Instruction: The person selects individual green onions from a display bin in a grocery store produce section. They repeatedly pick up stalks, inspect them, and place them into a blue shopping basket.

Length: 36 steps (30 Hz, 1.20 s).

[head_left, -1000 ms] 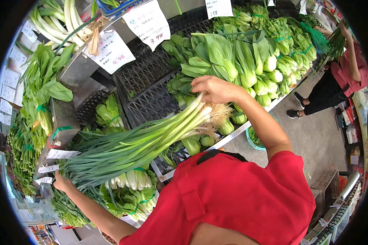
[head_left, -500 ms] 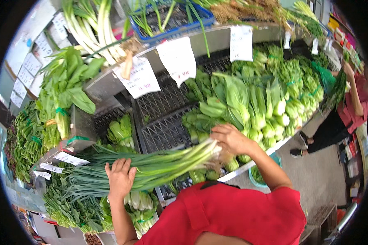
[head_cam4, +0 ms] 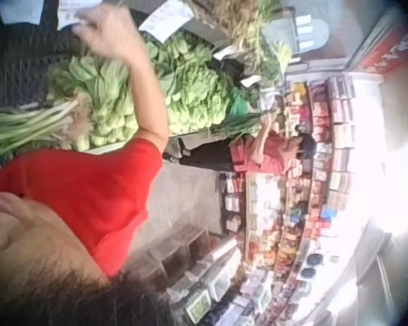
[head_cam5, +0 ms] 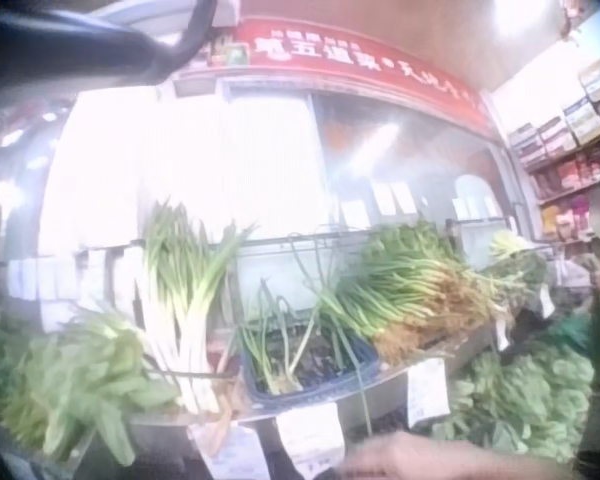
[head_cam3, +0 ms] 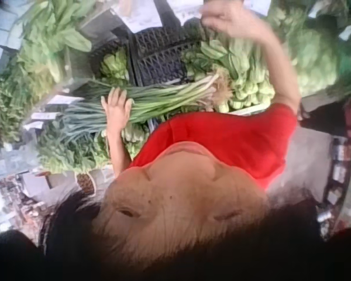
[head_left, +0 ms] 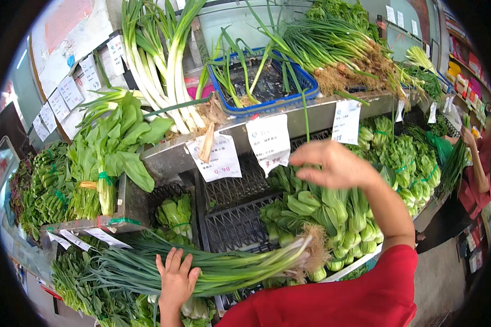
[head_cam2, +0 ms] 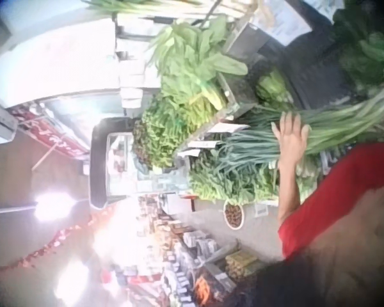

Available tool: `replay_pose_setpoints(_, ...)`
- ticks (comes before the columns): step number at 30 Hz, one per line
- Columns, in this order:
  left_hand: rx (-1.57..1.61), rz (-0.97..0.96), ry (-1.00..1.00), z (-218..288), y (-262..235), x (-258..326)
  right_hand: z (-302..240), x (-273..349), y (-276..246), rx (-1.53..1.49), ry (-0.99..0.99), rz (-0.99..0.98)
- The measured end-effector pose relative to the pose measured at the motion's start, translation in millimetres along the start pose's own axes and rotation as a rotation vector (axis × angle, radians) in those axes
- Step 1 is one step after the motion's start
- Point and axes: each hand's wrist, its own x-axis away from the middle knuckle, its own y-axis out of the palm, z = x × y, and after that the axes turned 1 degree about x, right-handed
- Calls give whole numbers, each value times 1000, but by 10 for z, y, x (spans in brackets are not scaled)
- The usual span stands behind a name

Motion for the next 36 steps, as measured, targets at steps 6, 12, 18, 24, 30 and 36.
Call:
replay_pose_setpoints(6,38,20,-11,-3,-15,-14,734,-1338,-324,228,259,-77)
replay_pose_setpoints(12,58,180,-12,64,-124,94,1695,-2274,28,463,460,-300)
replay_pose_setpoints(18,85,307,-39,-56,-26,311,1777,-2500,236,345,767,-515)
replay_pose_setpoints(24,105,422,-64,-55,78,349,2021,-2562,396,390,768,-483)
replay_pose_setpoints(30,108,439,-72,-13,67,257,1987,-2594,322,182,807,-103)
replay_pose_setpoints(36,105,444,-90,-29,89,221,1900,-2763,82,-398,783,371)
